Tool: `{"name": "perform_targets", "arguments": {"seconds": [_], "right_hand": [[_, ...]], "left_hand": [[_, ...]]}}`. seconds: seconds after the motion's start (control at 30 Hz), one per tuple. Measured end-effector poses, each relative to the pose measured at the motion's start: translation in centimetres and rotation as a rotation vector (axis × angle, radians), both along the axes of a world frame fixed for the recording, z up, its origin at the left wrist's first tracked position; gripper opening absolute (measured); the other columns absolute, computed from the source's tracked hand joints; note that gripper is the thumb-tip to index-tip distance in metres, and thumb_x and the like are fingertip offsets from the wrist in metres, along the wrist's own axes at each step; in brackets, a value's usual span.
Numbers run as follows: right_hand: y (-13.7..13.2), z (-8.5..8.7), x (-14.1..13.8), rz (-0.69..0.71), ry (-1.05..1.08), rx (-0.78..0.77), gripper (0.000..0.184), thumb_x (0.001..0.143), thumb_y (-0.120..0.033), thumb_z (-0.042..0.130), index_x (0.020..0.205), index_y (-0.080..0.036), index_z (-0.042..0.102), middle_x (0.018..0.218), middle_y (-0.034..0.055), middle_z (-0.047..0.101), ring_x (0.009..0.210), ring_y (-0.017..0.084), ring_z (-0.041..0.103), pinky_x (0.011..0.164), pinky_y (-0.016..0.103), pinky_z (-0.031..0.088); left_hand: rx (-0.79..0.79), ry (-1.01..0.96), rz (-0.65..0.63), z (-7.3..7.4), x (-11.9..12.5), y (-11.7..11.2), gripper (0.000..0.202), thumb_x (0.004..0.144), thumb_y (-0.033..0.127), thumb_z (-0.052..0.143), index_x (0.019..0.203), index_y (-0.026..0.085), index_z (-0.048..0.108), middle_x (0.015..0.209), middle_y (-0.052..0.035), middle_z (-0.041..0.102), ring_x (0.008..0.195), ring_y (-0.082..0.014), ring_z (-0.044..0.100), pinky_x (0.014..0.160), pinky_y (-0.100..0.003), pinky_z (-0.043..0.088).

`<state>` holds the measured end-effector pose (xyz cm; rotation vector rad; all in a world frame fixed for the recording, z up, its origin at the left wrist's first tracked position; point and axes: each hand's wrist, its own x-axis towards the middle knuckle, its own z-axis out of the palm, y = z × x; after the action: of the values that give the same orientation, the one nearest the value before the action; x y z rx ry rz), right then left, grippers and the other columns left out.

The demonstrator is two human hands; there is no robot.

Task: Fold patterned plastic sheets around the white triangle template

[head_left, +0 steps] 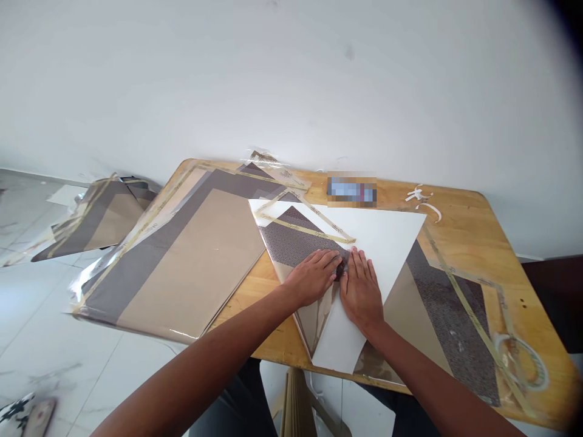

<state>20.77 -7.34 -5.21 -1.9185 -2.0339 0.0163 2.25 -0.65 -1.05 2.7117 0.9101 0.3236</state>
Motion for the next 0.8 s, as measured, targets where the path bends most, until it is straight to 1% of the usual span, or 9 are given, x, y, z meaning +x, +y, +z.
{"name": "perform_targets", "arguments": {"seconds": [0.07, 0.2, 0.3, 0.5, 0.6, 0.8], "right_hand": [[0.0, -0.2, 0.1, -0.001, 0.003, 0.000, 0.064, 0.110, -0.025, 0.027, 0.171, -0.007, 0.026, 0.174, 0.0193, 0.034, 0.165, 0.030, 0.025, 0.133, 0.056, 0.025], [0.0, -0.3, 0.3, 0.004, 0.015, 0.004, 0.066, 0.110, -0.024, 0.027, 0.174, -0.010, 0.019, 0.176, 0.0167, 0.033, 0.165, 0.029, 0.025, 0.133, 0.056, 0.025], [0.0, -0.3, 0.3, 0.003, 0.009, 0.003, 0.067, 0.110, -0.023, 0.027, 0.174, -0.010, 0.017, 0.176, 0.0165, 0.033, 0.165, 0.029, 0.024, 0.134, 0.055, 0.025], [-0.1, 0.2, 0.2, -0.008, 0.002, -0.027, 0.066, 0.110, -0.023, 0.028, 0.174, -0.009, 0.018, 0.176, 0.0152, 0.032, 0.166, 0.027, 0.022, 0.135, 0.053, 0.023], [-0.1, 0.4, 0.1, -0.006, -0.001, -0.035, 0.066, 0.110, -0.023, 0.029, 0.174, -0.008, 0.019, 0.177, 0.0153, 0.031, 0.166, 0.027, 0.021, 0.135, 0.054, 0.023], [0.0, 0.1, 0.3, -0.003, 0.022, -0.035, 0.067, 0.109, -0.023, 0.030, 0.174, -0.010, 0.018, 0.176, 0.0153, 0.031, 0.166, 0.028, 0.022, 0.135, 0.054, 0.024]], "left_hand": [[-0.010, -0.018, -0.001, -0.3, 0.3, 0.0, 0.049, 0.114, 0.032, 0.038, 0.158, 0.013, 0.048, 0.165, -0.0115, 0.051, 0.156, -0.0227, 0.041, 0.135, -0.041, 0.023], [-0.009, -0.049, 0.003, -1.0, 0.8, -0.1, 0.050, 0.115, 0.034, 0.037, 0.159, 0.012, 0.047, 0.165, -0.0116, 0.050, 0.157, -0.0230, 0.040, 0.136, -0.042, 0.021], [0.008, -0.061, -0.001, -1.3, 0.9, -0.1, 0.050, 0.115, 0.034, 0.035, 0.159, 0.012, 0.047, 0.166, -0.0120, 0.049, 0.158, -0.0229, 0.039, 0.137, -0.042, 0.020], [0.017, -0.061, -0.006, -1.3, 1.1, -0.2, 0.051, 0.115, 0.034, 0.034, 0.159, 0.011, 0.046, 0.166, -0.0126, 0.049, 0.158, -0.0242, 0.039, 0.137, -0.042, 0.019], [0.012, -0.061, -0.006, -1.3, 1.2, -0.1, 0.052, 0.115, 0.034, 0.032, 0.161, 0.014, 0.044, 0.167, -0.0125, 0.049, 0.159, -0.0233, 0.037, 0.137, -0.044, 0.020], [0.010, -0.037, -0.004, -1.3, 1.4, -0.1, 0.052, 0.115, 0.033, 0.031, 0.163, 0.015, 0.042, 0.168, -0.0126, 0.048, 0.161, -0.0221, 0.036, 0.137, -0.044, 0.020]]}}
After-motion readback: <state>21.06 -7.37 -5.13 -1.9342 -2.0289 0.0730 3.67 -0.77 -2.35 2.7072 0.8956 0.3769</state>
